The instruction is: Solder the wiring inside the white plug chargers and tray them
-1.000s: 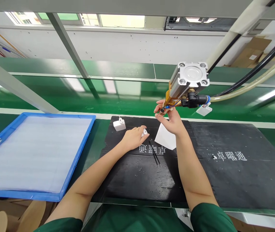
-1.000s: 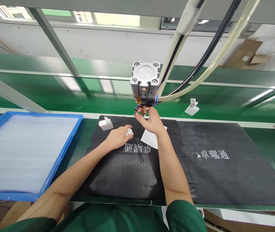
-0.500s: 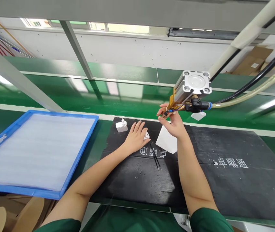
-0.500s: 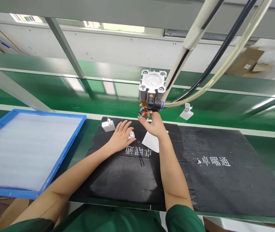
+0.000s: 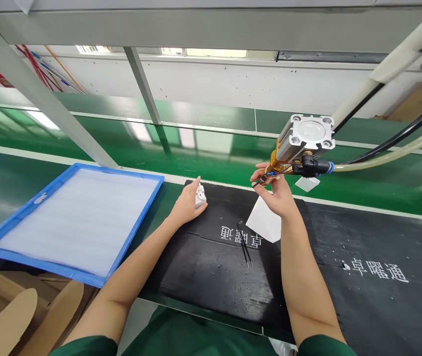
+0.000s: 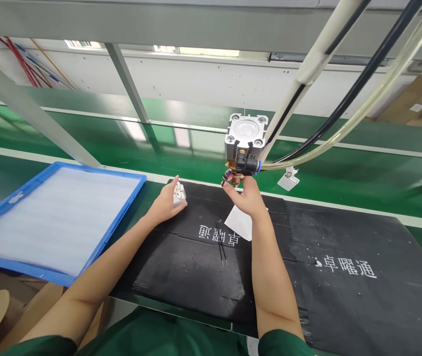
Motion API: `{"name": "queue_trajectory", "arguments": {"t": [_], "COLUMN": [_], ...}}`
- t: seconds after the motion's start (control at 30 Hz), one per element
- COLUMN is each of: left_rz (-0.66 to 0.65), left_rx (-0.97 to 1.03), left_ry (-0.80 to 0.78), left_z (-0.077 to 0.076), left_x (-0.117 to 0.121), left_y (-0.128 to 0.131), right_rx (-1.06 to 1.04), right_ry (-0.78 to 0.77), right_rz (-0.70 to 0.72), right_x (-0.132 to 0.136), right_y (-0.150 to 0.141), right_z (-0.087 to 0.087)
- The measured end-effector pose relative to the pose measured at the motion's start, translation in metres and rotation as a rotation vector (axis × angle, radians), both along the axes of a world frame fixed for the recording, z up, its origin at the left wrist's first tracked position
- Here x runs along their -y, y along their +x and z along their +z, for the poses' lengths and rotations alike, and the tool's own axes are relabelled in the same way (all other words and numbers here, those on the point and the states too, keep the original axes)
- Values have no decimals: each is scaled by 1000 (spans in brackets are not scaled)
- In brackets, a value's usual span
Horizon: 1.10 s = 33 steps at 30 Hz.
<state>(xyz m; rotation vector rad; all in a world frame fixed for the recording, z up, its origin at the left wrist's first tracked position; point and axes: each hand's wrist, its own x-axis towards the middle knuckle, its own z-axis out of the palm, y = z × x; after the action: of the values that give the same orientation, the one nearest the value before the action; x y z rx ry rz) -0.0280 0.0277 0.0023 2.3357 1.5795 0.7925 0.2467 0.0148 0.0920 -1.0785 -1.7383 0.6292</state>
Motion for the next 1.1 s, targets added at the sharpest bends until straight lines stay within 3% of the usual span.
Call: {"name": "queue_trajectory", "arguments": {"t": [0.13, 0.23, 0.33, 0.5, 0.67, 0.8, 0.9, 0.97, 1.1], "left_rz": [61, 142, 89, 31, 166, 400, 500, 535, 561], "left_rx": [319, 893, 1362, 1554, 1351, 812, 401, 217, 15], "left_ry": [-316, -583, -801, -910, -783, -410, -167, -125, -211], "left_z": [15, 26, 40, 54, 46, 43, 44, 45, 43], "left_x": [-11, -12, -9, -16, -48, -84, -106, -117, -127], "left_y": [0, 4, 9, 12, 12, 11, 12, 14, 17], "right_rx": [25, 64, 91, 151, 286, 388, 425, 440, 445], "right_ry": [5, -10, -32, -85, -101, -125, -100, -79, -136], "right_rz": [6, -7, -28, -76, -144, -222, -286, -331, -379], "right_x": [1, 1, 1, 3, 19, 32, 37, 38, 42], "right_y": [3, 6, 9, 19, 37, 59, 72, 76, 78], "right_z": [1, 2, 2, 7, 26, 35, 35, 35, 39]}}
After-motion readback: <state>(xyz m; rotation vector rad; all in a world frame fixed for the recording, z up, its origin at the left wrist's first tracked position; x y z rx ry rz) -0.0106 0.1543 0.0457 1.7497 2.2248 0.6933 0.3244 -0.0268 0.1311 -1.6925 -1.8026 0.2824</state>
